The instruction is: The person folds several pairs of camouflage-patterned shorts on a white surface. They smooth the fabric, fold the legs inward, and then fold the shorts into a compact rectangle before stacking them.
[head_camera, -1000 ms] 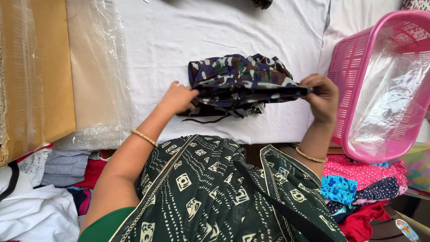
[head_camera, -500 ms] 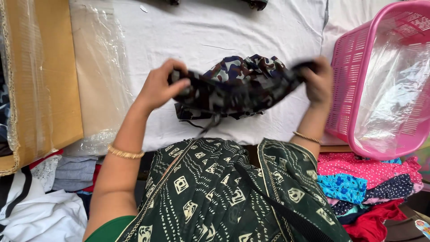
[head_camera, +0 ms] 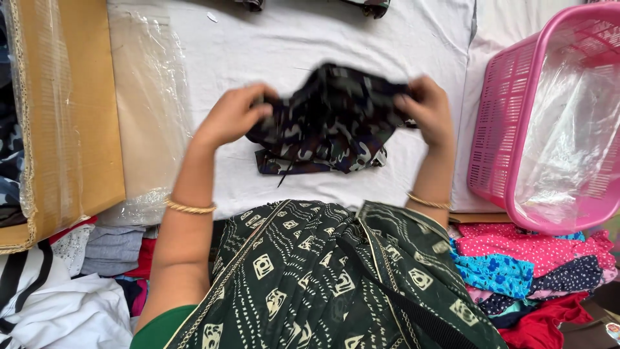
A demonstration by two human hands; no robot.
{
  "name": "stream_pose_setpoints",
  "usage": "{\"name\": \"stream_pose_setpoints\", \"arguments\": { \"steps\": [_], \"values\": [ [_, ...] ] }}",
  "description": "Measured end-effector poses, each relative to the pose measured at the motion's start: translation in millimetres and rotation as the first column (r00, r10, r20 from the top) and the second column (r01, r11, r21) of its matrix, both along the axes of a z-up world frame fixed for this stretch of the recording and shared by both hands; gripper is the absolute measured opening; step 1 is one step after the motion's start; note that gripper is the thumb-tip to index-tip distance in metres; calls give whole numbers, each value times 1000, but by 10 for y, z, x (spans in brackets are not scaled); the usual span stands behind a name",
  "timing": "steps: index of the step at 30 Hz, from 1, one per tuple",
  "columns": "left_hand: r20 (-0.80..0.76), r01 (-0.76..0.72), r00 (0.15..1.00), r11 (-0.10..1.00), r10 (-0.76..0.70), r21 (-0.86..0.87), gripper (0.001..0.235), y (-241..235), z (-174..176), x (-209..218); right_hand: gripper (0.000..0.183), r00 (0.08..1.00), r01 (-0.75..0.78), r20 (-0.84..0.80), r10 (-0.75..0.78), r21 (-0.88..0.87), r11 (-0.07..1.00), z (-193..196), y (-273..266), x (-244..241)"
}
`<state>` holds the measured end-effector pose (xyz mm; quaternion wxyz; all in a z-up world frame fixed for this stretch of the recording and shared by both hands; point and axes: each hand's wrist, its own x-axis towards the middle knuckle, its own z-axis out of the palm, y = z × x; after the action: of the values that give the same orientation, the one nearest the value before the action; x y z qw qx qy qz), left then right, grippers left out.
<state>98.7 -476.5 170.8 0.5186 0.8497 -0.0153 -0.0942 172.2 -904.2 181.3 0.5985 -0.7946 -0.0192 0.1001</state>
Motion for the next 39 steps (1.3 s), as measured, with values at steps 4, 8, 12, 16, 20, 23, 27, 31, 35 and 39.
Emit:
{"name": "stream_pose_setpoints", "arguments": {
  "steps": [4, 8, 12, 16, 20, 23, 27, 31, 35, 39],
  "values": [
    [-134, 146, 947, 762, -292, -631, 24, 298, -146, 44, 23, 976, -177, -52, 212, 383, 907, 142, -332, 54],
    [-378, -221, 926, 787, -17, -576, 19, 203, -1005, 49, 22, 957, 54, -291, -2, 170, 984, -738, -523, 217],
    [-473, -286, 879, 866, 66, -410, 18, 134, -879, -127, 19, 932, 55, -360, -29, 64, 996, -700, -407, -24],
    [-468, -275, 882, 862, 51, -425, 16, 232, -629, -223, 20, 945, 85, -326, 3, 255, 963, -315, -331, -228],
    [-375, -186, 926, 806, -48, -562, 17, 332, -454, -159, 22, 974, 52, -222, 46, 420, 906, -102, -442, -211],
    [-312, -206, 949, 838, 46, -504, 16, 280, -239, 55, 20, 989, 72, -146, -18, 379, 923, 4, -358, -37],
    [-226, -284, 949, 910, 220, -303, 14, -84, -269, 256, 19, 985, 170, -59, -161, 233, 957, -219, -32, 150],
    [-213, -327, 939, 888, 269, -323, 33, -645, 10, 190, 12, 936, 218, 305, -179, -100, 971, -62, 946, -231],
    [-54, -180, 983, 888, 174, -422, 56, -836, 146, -3, 21, 846, 22, 511, 150, -316, 949, 135, 1796, -786],
    [-245, -154, 967, 926, 70, -344, 52, -721, 137, -44, 25, 809, 19, 558, 184, -338, 941, 66, 1854, -879]
  ]
}}
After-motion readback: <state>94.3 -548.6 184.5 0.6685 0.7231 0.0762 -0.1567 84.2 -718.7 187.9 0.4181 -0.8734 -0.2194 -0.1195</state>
